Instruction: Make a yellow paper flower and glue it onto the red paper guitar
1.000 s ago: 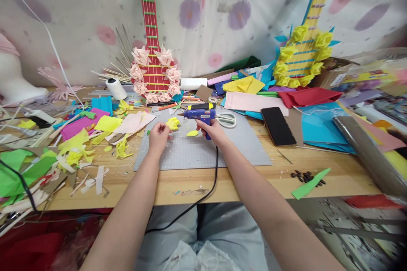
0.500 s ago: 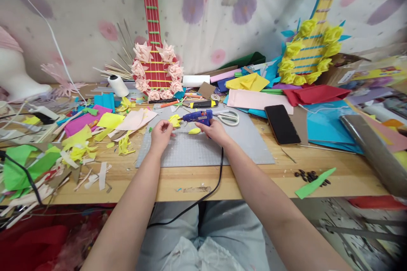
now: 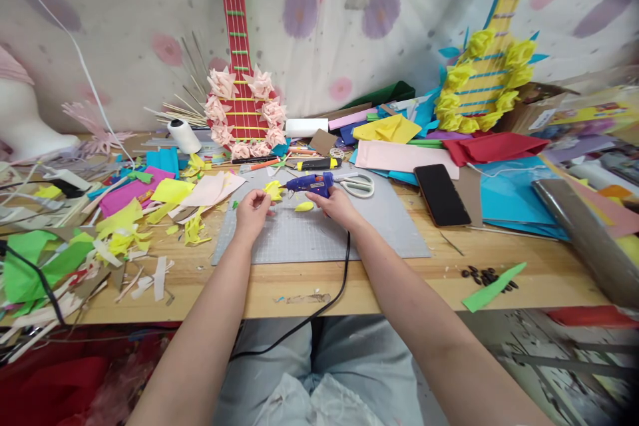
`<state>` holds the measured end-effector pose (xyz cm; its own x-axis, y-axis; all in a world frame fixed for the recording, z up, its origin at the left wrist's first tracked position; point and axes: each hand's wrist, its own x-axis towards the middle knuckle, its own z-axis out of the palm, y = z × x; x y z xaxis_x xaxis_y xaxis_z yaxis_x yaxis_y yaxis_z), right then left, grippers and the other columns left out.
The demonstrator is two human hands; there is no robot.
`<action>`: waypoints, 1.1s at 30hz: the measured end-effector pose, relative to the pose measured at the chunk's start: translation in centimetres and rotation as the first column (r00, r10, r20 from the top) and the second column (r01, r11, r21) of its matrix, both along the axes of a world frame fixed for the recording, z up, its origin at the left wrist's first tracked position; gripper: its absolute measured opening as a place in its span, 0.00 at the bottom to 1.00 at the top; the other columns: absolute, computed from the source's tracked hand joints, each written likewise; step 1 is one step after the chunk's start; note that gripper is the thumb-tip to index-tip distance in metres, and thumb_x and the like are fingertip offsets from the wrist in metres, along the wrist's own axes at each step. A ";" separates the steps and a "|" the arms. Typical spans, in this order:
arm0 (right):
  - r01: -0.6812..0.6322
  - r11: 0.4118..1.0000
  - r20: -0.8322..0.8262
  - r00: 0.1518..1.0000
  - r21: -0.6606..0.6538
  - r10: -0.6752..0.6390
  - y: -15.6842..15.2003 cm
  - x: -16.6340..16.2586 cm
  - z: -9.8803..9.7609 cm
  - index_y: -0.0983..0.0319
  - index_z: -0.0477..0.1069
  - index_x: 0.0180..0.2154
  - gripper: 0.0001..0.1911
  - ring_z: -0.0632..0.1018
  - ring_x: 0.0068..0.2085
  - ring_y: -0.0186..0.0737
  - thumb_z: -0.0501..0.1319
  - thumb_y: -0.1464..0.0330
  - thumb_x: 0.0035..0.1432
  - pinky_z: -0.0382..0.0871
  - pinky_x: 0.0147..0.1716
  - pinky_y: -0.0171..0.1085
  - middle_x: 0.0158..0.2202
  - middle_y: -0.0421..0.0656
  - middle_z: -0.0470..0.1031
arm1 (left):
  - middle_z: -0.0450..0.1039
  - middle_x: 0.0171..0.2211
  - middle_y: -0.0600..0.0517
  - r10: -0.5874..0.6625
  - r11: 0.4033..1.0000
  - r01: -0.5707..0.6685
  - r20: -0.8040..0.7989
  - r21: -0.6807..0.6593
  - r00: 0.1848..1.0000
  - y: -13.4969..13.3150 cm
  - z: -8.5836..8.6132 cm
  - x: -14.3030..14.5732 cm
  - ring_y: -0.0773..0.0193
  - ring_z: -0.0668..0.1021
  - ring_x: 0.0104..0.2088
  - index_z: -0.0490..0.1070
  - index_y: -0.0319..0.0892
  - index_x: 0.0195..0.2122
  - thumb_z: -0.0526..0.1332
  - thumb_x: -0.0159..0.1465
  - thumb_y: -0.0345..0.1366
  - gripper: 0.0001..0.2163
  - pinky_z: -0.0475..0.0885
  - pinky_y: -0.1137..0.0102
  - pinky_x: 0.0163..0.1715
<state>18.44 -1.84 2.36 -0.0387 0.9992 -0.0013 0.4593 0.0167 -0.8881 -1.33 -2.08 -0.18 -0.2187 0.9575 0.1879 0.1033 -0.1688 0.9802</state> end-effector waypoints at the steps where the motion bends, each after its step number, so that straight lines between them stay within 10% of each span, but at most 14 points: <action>1: 0.001 1.000 0.004 1.000 0.000 -0.001 0.0 0.0 0.0 0.63 0.68 0.28 0.21 0.71 0.26 0.36 0.59 0.50 0.45 0.63 0.26 0.34 0.21 0.41 0.69 | 0.67 0.24 0.54 -0.002 1.000 0.002 -0.002 0.001 1.000 0.0 0.0 0.0 0.65 0.75 0.27 0.65 0.40 0.27 0.59 0.50 0.39 0.08 0.72 0.73 0.19; 33: 0.021 0.995 -0.005 1.000 0.094 -0.021 0.5 0.3 -0.7 0.62 0.69 0.26 0.20 0.72 0.27 0.38 0.61 0.50 0.42 0.63 0.28 0.35 0.20 0.41 0.69 | 0.66 0.23 0.55 0.010 1.000 -0.010 0.047 0.007 0.999 0.1 -0.1 -0.1 0.66 0.75 0.26 0.65 0.40 0.27 0.59 0.50 0.37 0.07 0.72 0.74 0.18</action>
